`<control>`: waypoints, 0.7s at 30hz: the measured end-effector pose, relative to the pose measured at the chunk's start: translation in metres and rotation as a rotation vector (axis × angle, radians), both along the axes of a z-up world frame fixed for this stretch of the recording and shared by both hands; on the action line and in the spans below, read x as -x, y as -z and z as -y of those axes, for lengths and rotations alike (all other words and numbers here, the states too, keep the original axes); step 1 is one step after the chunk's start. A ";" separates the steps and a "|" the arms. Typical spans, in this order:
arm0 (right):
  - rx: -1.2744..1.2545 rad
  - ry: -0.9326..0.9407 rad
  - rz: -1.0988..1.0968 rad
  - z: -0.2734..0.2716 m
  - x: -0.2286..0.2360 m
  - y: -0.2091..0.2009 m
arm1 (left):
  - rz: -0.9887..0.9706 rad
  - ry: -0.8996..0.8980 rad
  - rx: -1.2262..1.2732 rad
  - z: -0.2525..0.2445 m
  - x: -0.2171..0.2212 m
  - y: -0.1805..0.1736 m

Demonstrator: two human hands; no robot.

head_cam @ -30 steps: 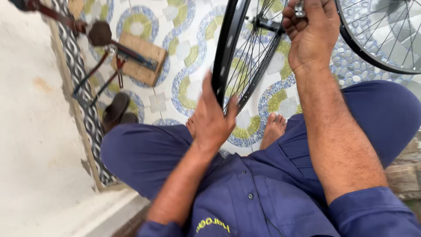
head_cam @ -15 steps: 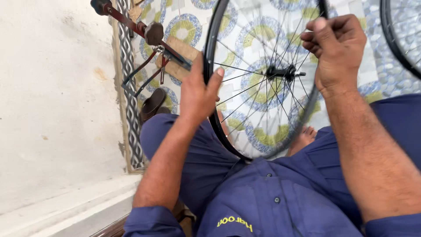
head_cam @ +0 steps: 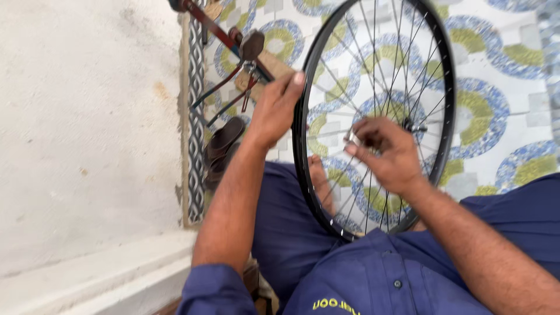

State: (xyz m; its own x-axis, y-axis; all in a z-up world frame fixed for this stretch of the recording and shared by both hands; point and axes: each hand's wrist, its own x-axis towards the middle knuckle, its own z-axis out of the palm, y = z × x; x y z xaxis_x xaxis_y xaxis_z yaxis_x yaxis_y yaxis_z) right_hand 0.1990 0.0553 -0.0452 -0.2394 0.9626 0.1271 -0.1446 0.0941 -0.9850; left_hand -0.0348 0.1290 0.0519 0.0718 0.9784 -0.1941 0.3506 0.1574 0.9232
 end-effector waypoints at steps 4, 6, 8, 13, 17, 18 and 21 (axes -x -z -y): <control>-0.197 0.053 0.121 0.000 -0.004 0.002 | 0.161 0.013 0.049 0.011 -0.002 0.009; -0.171 0.075 -0.158 -0.008 -0.011 0.007 | 0.272 0.024 0.044 0.010 -0.008 0.008; -0.136 0.095 -0.198 -0.014 -0.020 0.012 | 0.325 0.100 0.014 0.012 -0.013 0.007; -0.141 0.134 -0.173 -0.017 -0.037 0.015 | 0.077 0.080 -0.254 0.001 -0.031 0.014; -0.130 0.124 -0.150 -0.010 -0.036 0.015 | -0.078 0.061 -0.268 -0.005 -0.035 0.019; -0.130 0.124 -0.147 -0.008 -0.035 0.015 | -0.068 0.057 -0.258 -0.006 -0.036 0.021; -0.139 0.117 -0.090 -0.004 -0.034 0.015 | -0.158 0.067 -0.342 -0.010 -0.037 0.027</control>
State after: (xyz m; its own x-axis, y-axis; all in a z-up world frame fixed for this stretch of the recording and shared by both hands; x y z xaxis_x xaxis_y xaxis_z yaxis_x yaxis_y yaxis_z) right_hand 0.2327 0.0592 -0.0604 -0.1082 0.9548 0.2767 -0.2118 0.2498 -0.9448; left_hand 0.0023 0.1389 0.0246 0.1330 0.9827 0.1287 0.4920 -0.1782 0.8522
